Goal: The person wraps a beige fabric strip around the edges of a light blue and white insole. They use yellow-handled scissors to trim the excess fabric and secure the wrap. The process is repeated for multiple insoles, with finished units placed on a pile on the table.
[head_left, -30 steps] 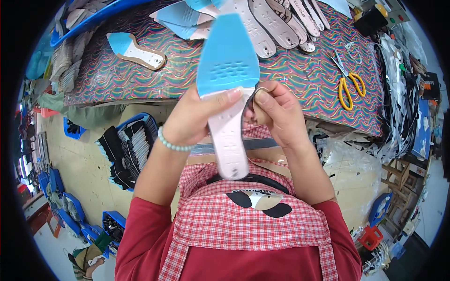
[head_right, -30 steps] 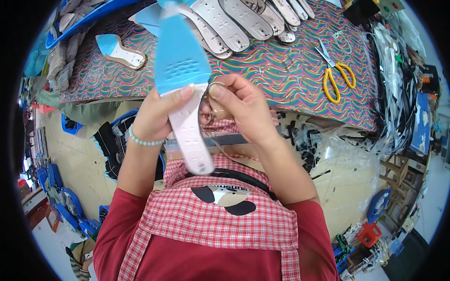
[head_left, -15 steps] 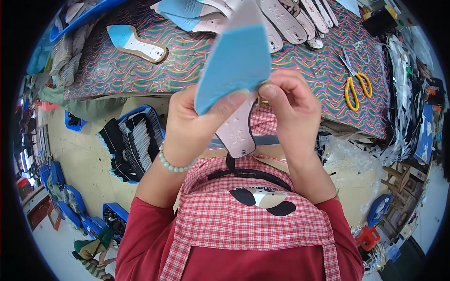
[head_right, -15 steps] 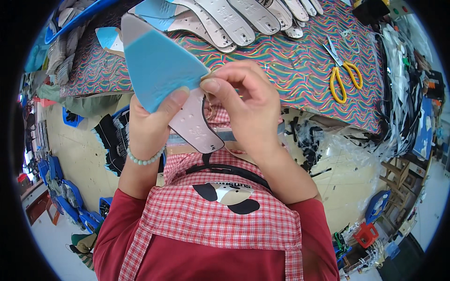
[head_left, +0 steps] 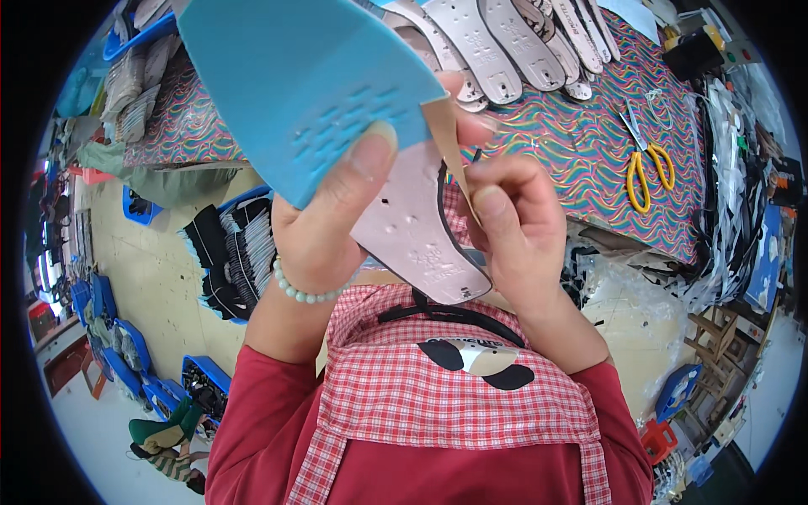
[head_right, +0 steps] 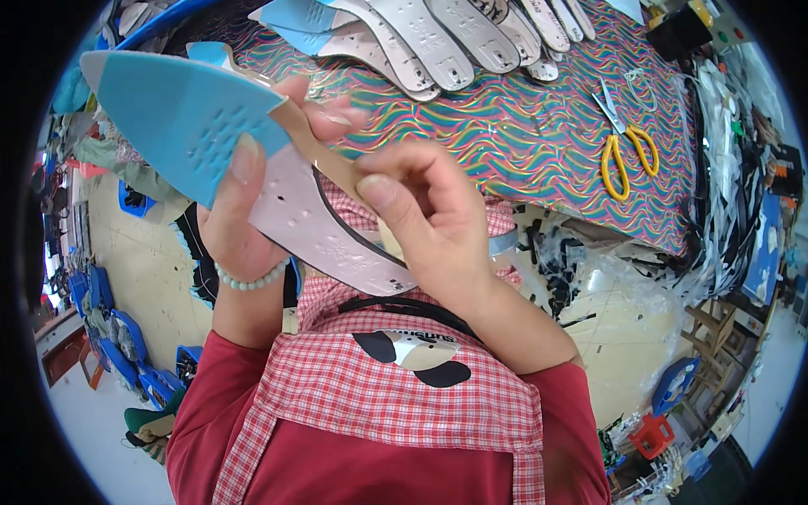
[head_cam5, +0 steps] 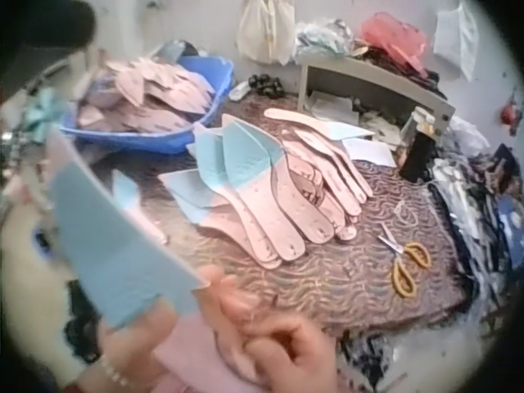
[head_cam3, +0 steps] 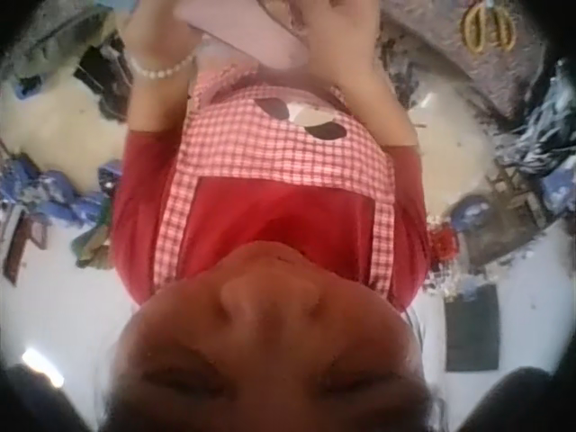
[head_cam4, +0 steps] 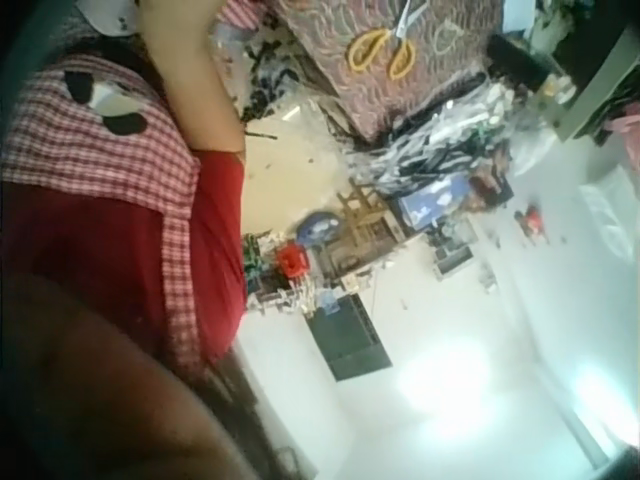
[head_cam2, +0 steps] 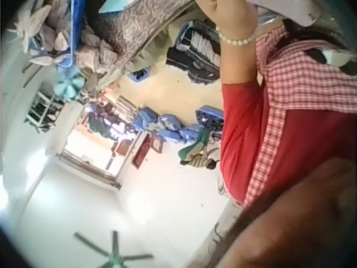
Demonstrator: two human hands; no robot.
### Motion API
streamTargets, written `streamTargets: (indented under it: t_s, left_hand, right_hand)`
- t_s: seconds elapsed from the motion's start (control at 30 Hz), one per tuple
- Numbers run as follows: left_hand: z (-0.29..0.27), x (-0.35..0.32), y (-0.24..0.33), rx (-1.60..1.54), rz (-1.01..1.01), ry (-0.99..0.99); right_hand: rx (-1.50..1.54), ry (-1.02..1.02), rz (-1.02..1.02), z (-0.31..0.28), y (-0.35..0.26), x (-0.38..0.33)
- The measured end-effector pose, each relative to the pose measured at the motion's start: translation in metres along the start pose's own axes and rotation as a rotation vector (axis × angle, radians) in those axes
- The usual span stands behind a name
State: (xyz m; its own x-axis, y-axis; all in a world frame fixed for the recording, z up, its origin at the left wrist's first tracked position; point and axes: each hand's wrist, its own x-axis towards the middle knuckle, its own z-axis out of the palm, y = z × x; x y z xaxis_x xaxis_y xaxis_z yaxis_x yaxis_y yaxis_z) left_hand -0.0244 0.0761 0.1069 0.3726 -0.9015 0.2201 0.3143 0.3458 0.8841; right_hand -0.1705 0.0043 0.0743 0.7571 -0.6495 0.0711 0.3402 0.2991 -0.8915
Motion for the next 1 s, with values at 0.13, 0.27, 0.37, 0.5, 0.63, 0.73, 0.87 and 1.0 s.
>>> streamTargets:
  t_s: [0.13, 0.27, 0.37, 0.5, 0.63, 0.73, 0.87, 1.0]
  left_hand:
    - [0.010, -0.005, 0.002, 0.076, 0.066, 0.103]
    - [0.015, 0.001, 0.004, 0.123, 0.010, 0.114]
    - [0.013, 0.012, -0.002, 0.063, -0.169, 0.117]
    - [0.019, 0.011, -0.020, 0.000, -0.219, 0.295]
    - [0.010, -0.002, -0.041, 0.102, -0.225, 0.247]
    - [0.001, -0.006, -0.037, -0.131, -0.352, 0.169]
    - [0.012, -0.005, -0.044, -0.122, -0.254, 0.210]
    - [-0.017, -0.005, -0.054, -0.368, -0.393, -0.119]
  right_hand:
    - [-0.229, -0.034, -0.110, -0.001, 0.000, -0.004]
    - [-0.022, -0.138, 0.261, -0.010, -0.009, -0.006]
    - [-0.470, -0.136, 0.253, -0.010, -0.012, 0.000]
    - [-0.861, 0.113, -0.143, -0.010, -0.001, 0.006]
    - [-1.166, 0.051, -0.362, -0.008, 0.003, 0.006]
    - [-0.892, 0.003, -0.199, -0.034, -0.013, 0.015]
    - [-0.615, 0.092, -0.077, -0.027, -0.020, 0.039]
    - [-0.692, -0.060, -0.294, -0.020, -0.026, 0.047]
